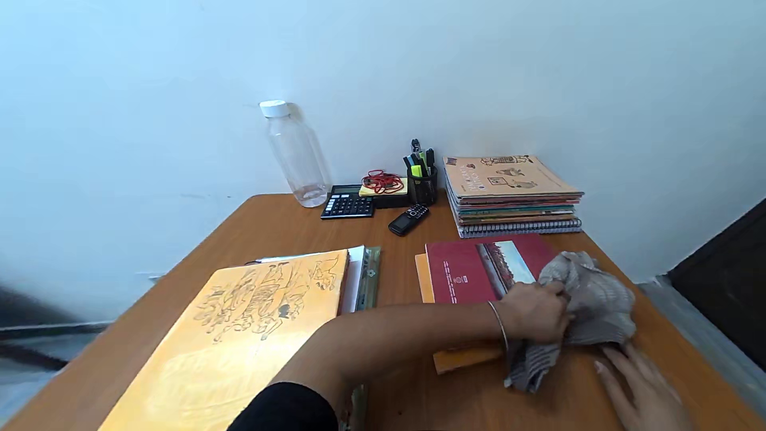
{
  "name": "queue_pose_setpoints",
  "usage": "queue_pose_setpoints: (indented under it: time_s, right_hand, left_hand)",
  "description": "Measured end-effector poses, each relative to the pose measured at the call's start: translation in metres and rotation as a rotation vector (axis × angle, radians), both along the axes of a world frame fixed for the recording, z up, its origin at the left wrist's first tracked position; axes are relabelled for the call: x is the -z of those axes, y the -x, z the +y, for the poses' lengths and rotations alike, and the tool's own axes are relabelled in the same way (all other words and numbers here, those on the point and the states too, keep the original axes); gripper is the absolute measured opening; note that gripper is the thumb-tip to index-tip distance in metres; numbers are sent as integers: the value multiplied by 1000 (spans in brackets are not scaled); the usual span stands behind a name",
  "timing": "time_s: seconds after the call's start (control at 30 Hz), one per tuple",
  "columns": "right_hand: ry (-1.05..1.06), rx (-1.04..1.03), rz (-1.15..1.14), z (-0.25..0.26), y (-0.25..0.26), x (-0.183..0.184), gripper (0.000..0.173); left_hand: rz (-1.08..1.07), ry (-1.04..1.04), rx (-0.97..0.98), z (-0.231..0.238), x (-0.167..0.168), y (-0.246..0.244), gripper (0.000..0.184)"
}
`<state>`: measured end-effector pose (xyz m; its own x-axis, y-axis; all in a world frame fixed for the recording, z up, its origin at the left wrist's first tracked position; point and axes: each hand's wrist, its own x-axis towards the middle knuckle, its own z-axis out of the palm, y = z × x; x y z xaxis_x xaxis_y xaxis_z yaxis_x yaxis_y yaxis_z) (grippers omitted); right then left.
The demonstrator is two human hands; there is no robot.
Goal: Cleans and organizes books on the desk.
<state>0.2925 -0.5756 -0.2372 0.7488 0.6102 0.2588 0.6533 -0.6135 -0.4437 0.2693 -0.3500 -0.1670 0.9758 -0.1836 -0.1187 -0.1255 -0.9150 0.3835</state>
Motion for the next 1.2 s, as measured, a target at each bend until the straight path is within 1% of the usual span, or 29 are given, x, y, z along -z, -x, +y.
queue_pose_setpoints:
  time_s: [0.13,0.23,0.33,0.43,0.47,0.53,0.6,0.67,0.73,0.8,0.83,0.9,0.97,1.07,1.2]
  right_hand:
    - [12,-35,-17,1,-2,2,44]
    - [14,-43,-22,1,-2,1,42]
    - [21,-31,-24,0,-1,0,42]
    - [43,-24,-27,1,-1,1,42]
    - [58,-25,-28,2,0,-1,44]
    - [81,-25,-63,9,2,-8,53]
    - [78,-5,-160,20,2,-17,61]
    - [21,-14,-276,37,2,-28,59]
    - [-50,-109,-361,58,0,-36,59]
    - [-2,-249,-270,81,6,-39,71]
    - [61,-307,-185,91,11,-38,79]
    - [243,-358,-22,106,24,-34,95]
    - [303,-339,-58,110,36,-26,105]
    - [264,-340,-198,96,52,-17,107]
    - [192,-347,-315,74,75,-18,91]
  left_hand:
    - [32,30,-185,32,-3,-13,45]
    - [34,-28,-283,65,-7,-6,43]
    - [41,-132,-282,97,-10,18,42]
    - [139,-232,-235,128,-22,53,42]
    - [166,-266,-239,136,-26,67,42]
    - [186,-292,-279,151,-30,92,41]
    - [121,-254,-338,165,-22,114,39]
    - [31,-157,-389,172,-18,127,37]
    - [-118,2,-417,172,-24,132,35]
    - [-267,157,-390,176,-22,131,33]
    - [-328,218,-373,178,-22,130,33]
    - [-394,304,-375,178,-24,132,31]
    - [-425,325,-394,179,-25,133,31]
    - [-431,316,-402,180,-23,133,32]
    - [-439,303,-388,180,-21,131,31]
